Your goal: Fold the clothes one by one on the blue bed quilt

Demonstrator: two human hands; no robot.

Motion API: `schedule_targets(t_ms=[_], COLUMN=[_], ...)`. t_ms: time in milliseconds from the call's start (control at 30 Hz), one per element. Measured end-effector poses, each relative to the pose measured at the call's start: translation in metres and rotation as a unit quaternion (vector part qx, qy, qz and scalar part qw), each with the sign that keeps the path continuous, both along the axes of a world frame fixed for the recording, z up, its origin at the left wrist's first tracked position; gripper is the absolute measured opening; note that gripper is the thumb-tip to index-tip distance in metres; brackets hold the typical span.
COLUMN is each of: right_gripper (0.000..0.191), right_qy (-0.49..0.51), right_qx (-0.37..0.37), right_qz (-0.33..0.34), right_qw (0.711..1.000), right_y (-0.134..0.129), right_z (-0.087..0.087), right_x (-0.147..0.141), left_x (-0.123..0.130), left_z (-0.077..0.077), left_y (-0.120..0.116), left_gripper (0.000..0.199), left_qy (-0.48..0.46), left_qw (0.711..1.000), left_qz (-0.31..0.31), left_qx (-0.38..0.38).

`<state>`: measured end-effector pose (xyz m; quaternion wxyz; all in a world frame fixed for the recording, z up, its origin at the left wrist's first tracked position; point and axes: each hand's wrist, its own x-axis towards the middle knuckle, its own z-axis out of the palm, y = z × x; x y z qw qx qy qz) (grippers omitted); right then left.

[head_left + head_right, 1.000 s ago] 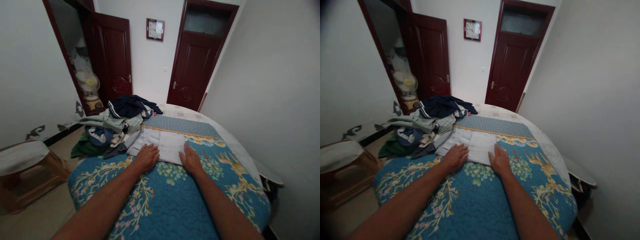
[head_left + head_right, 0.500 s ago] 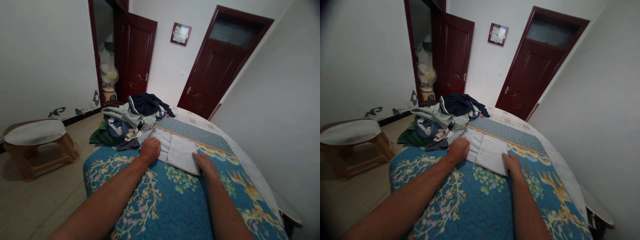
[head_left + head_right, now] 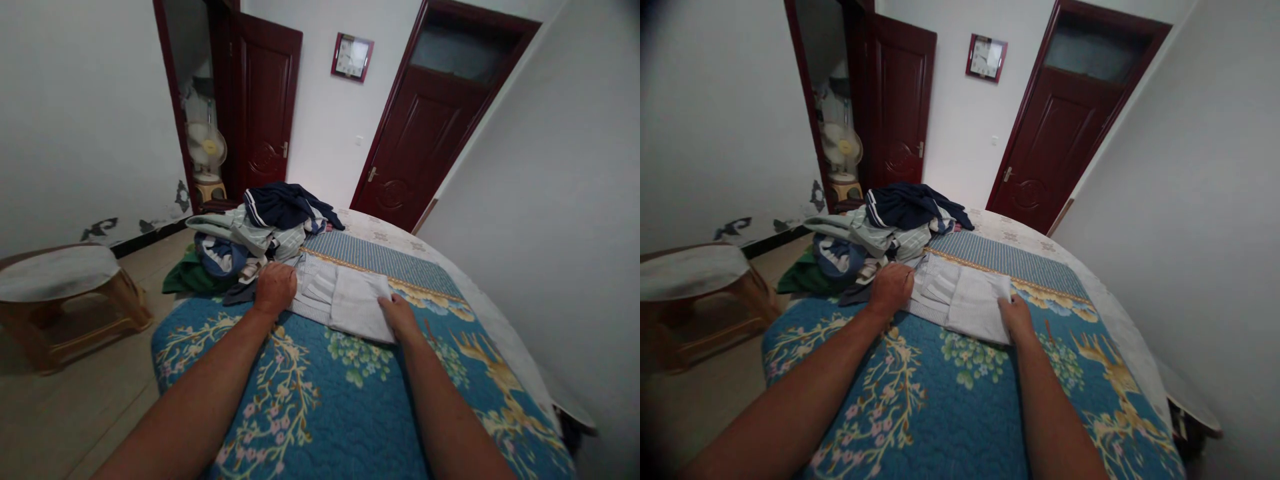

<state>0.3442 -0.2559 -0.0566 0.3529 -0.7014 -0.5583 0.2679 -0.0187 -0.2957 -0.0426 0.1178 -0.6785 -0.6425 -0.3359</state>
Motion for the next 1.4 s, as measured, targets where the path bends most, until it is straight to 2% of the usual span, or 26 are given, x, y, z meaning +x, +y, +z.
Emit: schedule_targets(t_ms=[133,267,433,533,667,767,933,1033,1167,1267,1400], right_gripper=[0.034,0.032,0.023,0.023,0.025,0.028,0.028,0.023,0.02,0.015,0.013], right_qy=[0.019,0.024,0.075,0.128,0.184,0.238,0.265,0.243,0.147,0.068,0.047], right_qx=[0.001,0.017,-0.01,-0.021,-0.031,-0.048,-0.036,-0.023,0.0,0.017,-0.01], right_qz=[-0.031,-0.055,-0.118,-0.122,-0.116,-0.09,-0.033,-0.023,0.002,0.024,0.06], right_qw=[0.999,0.998,0.99,0.984,0.976,0.966,0.963,0.97,0.989,0.997,0.997], right_y=[-0.002,-0.013,-0.032,-0.039,-0.041,-0.039,-0.034,-0.026,-0.01,0.004,0.019], right_z=[0.006,0.01,0.012,0.015,0.025,0.038,0.068,0.088,0.107,0.109,0.089], right_x=[0.023,0.074,0.134,0.148,0.147,0.14,0.116,0.092,0.049,0.004,-0.07], left_x=[-0.003,0.002,0.013,0.023,0.039,0.05,0.058,0.058,0.054,0.052,0.051], left_z=[0.0,-0.001,-0.009,-0.013,-0.011,-0.009,-0.014,-0.018,-0.02,-0.019,-0.015], left_y=[0.002,0.002,0.004,0.012,0.031,0.045,0.051,0.051,0.052,0.052,0.05], left_gripper=[0.031,0.031,0.033,0.033,0.033,0.033,0.031,0.032,0.04,0.044,0.044], left_qy=[0.011,0.007,-0.021,-0.065,-0.174,-0.226,-0.229,-0.222,-0.226,-0.243,-0.274], left_qw=[1.0,0.999,0.996,0.991,0.974,0.959,0.955,0.95,0.939,0.929,0.916], left_qz=[0.003,-0.032,-0.091,-0.104,-0.085,-0.063,-0.078,-0.114,-0.147,-0.169,-0.184], left_qx=[0.012,0.012,-0.007,-0.048,-0.117,-0.158,-0.172,-0.185,-0.213,-0.22,-0.228])
